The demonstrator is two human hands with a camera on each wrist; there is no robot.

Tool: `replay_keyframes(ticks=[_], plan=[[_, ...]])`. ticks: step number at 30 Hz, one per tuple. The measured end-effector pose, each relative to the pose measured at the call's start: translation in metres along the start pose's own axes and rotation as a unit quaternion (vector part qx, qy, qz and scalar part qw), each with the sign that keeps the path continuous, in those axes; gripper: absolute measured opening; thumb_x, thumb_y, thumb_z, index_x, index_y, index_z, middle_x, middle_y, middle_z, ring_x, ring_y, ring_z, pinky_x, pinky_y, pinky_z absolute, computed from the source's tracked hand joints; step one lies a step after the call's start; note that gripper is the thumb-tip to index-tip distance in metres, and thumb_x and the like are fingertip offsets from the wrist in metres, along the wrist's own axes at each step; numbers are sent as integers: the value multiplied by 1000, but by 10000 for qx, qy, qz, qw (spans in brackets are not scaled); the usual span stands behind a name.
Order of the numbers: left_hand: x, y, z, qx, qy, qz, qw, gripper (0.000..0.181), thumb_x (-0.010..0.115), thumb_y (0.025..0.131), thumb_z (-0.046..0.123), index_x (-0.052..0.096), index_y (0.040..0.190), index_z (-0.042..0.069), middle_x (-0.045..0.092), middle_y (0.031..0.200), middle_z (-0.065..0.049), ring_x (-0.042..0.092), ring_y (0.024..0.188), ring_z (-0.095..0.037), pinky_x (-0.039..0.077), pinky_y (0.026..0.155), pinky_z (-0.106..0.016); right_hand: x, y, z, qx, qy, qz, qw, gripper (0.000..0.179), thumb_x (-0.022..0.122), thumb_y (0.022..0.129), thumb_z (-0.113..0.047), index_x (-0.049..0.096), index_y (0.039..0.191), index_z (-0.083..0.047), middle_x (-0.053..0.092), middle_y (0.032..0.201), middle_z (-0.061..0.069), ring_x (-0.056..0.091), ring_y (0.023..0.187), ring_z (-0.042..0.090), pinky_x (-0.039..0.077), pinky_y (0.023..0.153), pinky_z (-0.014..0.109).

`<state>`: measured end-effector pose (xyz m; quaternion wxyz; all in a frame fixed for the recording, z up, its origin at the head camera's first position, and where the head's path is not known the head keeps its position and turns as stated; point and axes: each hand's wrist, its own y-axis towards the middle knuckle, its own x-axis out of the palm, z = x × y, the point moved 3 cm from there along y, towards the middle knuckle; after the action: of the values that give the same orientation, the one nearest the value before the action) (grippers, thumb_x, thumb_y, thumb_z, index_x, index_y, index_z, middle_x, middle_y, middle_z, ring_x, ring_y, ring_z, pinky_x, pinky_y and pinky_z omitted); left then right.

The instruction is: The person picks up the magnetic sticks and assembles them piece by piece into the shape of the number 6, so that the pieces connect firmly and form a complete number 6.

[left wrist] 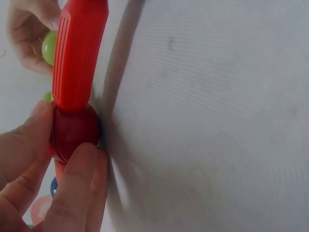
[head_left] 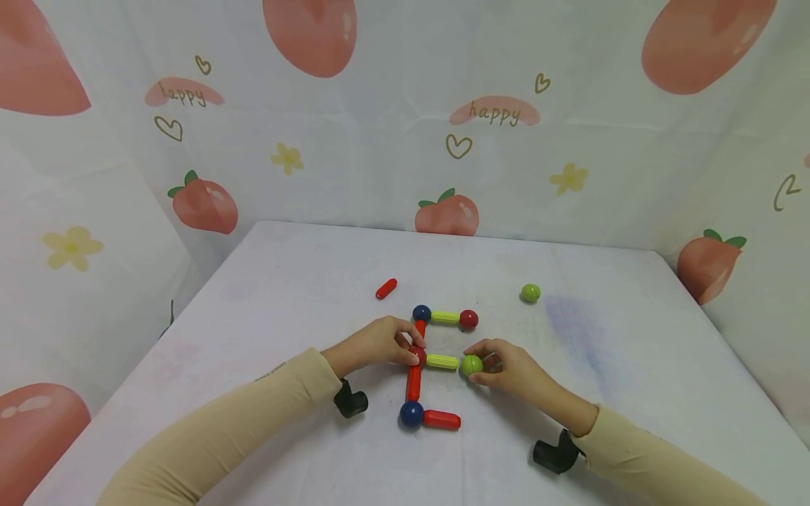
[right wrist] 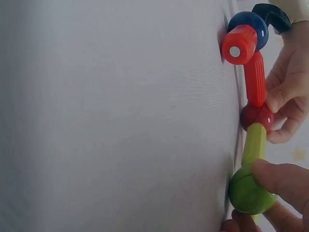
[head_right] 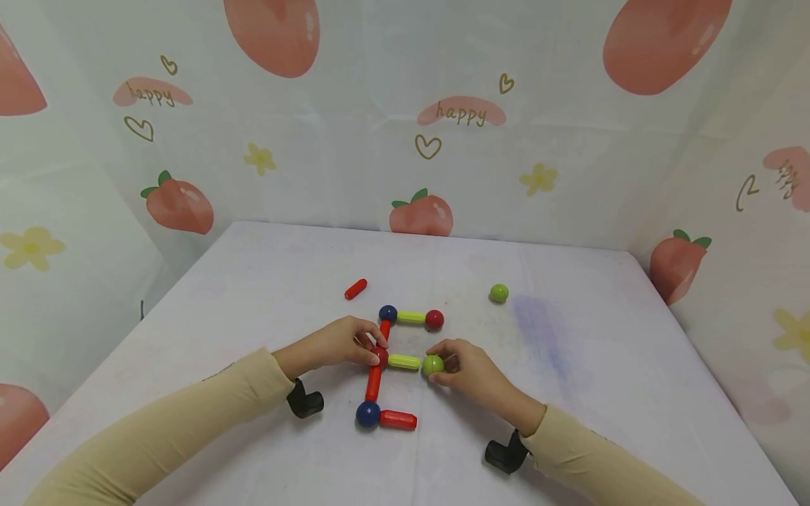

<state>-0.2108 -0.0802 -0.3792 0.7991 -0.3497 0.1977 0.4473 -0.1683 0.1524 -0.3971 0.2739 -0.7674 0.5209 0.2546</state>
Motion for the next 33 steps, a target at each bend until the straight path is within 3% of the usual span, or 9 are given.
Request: replay_keyframes(ticks=[33], plan=[[0, 0, 0, -21, -27, -10, 10000, 22, 81, 87, 15, 75, 108, 19, 66, 94, -4, 61, 85, -17, 54, 72, -23, 1, 4, -3, 70, 43, -46, 10000, 38, 82, 85, -9, 71, 121, -6, 71, 114, 7, 66, 96, 17, 61, 86, 36]])
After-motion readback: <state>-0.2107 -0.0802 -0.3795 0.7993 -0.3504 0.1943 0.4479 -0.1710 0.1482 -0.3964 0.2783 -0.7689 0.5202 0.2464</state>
